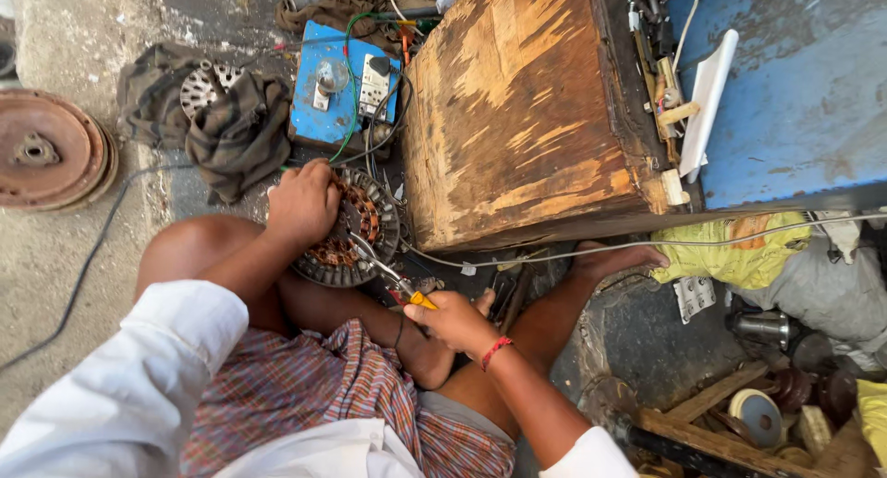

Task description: The person sits on the ground working on an electric motor armature, using pliers to grip and pull copper windings out of the motor slots. They reposition the armature by hand between pulls and continue extracting wire from around its circumference.

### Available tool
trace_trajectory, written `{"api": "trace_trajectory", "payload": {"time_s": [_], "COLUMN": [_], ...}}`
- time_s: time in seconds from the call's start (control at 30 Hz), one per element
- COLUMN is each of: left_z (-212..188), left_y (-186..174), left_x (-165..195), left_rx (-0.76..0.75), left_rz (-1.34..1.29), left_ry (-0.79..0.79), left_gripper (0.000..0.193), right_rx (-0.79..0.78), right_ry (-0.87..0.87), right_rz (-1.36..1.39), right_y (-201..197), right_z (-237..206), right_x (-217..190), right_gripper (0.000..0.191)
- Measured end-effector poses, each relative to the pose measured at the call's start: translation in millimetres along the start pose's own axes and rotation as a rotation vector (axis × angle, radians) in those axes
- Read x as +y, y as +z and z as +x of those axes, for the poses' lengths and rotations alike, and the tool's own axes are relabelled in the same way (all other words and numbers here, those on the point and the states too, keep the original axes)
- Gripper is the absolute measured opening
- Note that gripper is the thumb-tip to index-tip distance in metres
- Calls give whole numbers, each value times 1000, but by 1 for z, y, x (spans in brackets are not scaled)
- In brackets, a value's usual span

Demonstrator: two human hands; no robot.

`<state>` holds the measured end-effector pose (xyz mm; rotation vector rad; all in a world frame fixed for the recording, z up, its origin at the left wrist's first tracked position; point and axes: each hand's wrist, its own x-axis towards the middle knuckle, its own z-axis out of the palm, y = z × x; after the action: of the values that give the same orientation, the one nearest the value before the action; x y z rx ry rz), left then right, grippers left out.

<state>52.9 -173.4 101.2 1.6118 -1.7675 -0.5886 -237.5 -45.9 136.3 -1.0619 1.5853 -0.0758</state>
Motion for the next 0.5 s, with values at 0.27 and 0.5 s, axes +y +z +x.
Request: {"api": "trace_trajectory", "payload": {"time_s": [0.27, 0.5], "left_z": [-3, -5], "left_y": [6, 14], "left_x": [-5, -9], "left_rx": [-53, -32], "left_rz": [34, 34], "left_ry": [-23, -41], "left_gripper": [28, 28], "right_rx": [247, 386], "right_ry": [-261, -500], "right_rz": [-494, -386], "right_y": [1, 22], "right_z": [-4, -1], "right_x": [-14, 9], "right_gripper": [45, 43]}}
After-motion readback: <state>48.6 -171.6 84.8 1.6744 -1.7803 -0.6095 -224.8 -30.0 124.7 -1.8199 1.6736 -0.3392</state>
